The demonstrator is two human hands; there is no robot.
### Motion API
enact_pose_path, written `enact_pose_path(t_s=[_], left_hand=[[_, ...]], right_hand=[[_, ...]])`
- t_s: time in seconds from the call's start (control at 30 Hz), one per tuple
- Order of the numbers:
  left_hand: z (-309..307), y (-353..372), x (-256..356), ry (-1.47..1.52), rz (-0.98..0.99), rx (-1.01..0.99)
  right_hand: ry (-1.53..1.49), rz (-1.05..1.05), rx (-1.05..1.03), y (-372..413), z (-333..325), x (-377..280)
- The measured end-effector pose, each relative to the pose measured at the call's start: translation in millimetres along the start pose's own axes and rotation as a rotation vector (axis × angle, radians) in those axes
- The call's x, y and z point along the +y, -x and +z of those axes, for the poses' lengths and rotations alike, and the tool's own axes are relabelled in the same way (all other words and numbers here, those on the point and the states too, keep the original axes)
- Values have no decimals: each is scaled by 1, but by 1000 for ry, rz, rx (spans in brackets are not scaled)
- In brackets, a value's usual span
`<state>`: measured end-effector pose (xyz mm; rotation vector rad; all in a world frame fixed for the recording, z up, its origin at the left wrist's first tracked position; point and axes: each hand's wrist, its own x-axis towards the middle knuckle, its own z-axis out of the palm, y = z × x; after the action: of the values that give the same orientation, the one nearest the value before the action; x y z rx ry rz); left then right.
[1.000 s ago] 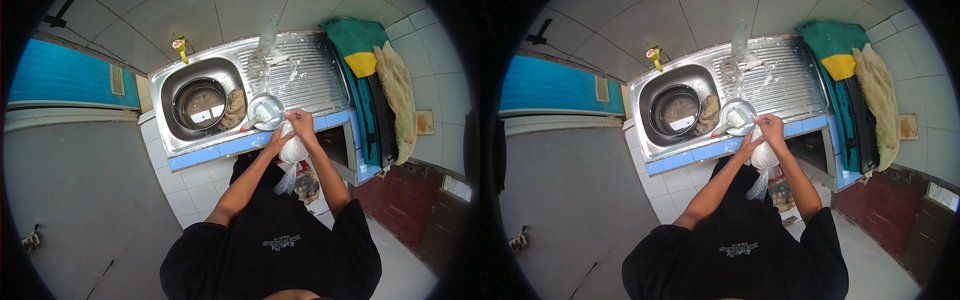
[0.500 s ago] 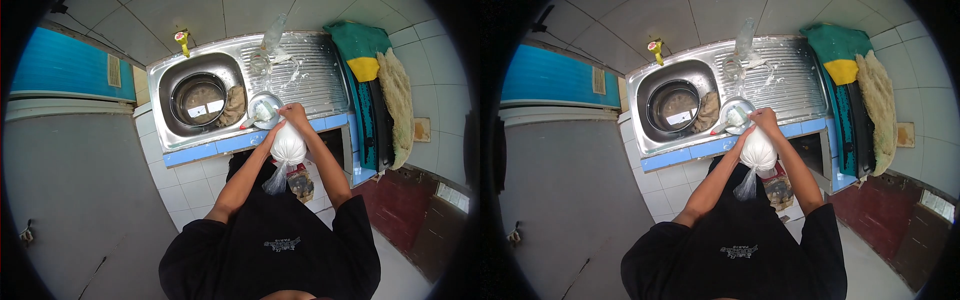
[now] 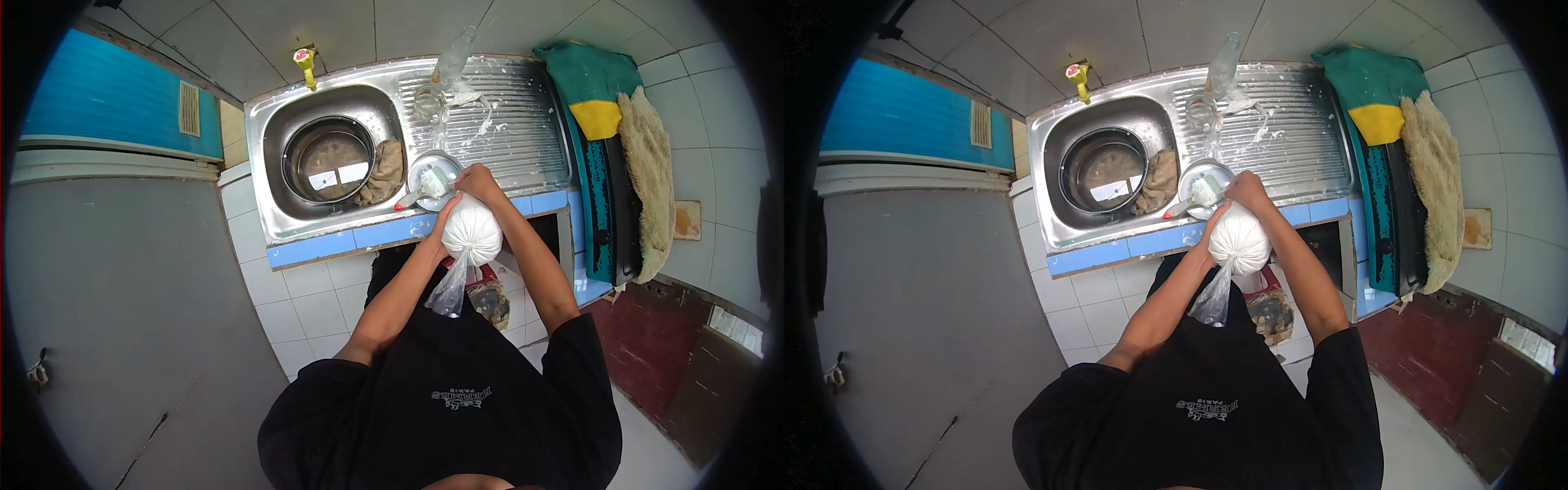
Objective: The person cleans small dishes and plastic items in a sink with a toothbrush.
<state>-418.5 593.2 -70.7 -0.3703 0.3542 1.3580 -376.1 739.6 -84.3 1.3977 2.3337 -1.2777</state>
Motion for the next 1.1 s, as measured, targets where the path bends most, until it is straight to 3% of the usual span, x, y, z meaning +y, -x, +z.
enact_pose_path(t_s=[0.67, 1.1], left_hand=[[5, 3, -1, 35, -71, -13], [0, -7, -4, 94, -26, -85]], right_hand=[[140, 90, -152, -6, -7, -9], [224, -9, -73, -12, -5, 2]])
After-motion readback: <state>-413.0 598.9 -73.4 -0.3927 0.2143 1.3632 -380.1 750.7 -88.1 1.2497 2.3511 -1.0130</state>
